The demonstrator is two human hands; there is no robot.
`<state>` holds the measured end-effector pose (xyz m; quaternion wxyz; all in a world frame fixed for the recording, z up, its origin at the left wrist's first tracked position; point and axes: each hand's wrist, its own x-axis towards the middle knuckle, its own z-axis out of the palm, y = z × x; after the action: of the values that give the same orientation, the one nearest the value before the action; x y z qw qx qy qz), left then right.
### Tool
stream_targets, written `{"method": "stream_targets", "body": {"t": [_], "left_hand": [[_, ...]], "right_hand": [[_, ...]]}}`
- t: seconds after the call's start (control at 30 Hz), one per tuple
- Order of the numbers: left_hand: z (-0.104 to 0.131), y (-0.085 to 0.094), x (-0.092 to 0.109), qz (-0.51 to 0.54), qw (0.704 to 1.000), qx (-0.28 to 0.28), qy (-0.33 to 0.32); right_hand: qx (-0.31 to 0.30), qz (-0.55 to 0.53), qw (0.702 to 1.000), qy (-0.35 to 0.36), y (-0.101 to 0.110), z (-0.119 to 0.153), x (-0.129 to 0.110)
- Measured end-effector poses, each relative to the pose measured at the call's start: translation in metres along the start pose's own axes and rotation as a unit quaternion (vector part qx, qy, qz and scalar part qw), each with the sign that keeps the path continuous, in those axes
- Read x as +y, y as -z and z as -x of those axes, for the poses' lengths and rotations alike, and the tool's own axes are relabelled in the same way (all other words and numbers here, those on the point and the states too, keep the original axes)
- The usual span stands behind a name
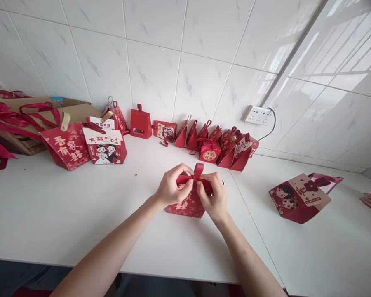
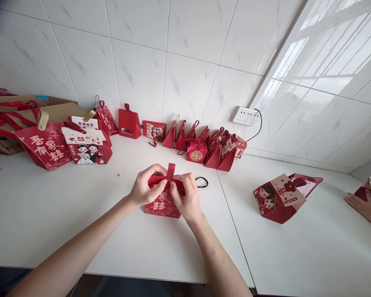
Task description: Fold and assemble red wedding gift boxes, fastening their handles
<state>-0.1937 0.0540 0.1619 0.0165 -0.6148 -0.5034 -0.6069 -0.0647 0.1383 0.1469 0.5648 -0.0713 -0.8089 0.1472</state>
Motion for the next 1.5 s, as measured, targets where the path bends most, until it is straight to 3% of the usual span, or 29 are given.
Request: {"method": "stream_targets", "body": {"t": [0.3,1.03,1.17,1.23,1.27,1.33,1.4,1.43,1.47,1.5], "left_hand": [[0.000,-0.003,0.002,-0.017,0.999,0.030,-0.006],[-0.001,-0.006,-0.005,-0.026,0.999,0.026,0.024],[-0.004,0.000,0.013,-0.103,0.994,0.021,-0.001],[0.020,0.007,0.034,-0.155,0.986,0.060,-0.020],[0.041,0.009,0.046,-0.151,0.987,0.050,-0.012],[0.101,0.009,0.068,-0.066,0.995,-0.068,-0.026],[0.173,0.002,0.078,0.026,0.981,-0.187,-0.052],[0.208,-0.001,0.075,0.013,0.982,-0.187,-0.031],[0.240,-0.003,0.067,-0.017,0.989,-0.146,0.006],[0.269,-0.001,0.054,-0.071,0.988,-0.086,0.106]], "right_hand": [[0.000,0.006,1.000,-0.009,-0.002,0.002,0.003],[-0.004,0.008,1.000,-0.009,-0.001,-0.001,0.002],[0.002,0.019,1.000,-0.008,0.004,-0.001,0.005],[0.007,0.029,1.000,-0.002,0.006,0.000,0.008],[0.008,0.034,0.999,0.000,0.007,0.001,0.010],[0.014,0.045,0.999,0.003,0.011,0.003,0.015],[0.023,0.056,0.998,-0.003,0.015,0.005,0.022],[0.023,0.058,0.998,-0.007,0.017,0.006,0.025],[0.031,0.056,0.998,-0.030,0.019,0.008,0.028],[0.037,0.054,0.996,-0.058,0.019,0.010,0.030]]}}
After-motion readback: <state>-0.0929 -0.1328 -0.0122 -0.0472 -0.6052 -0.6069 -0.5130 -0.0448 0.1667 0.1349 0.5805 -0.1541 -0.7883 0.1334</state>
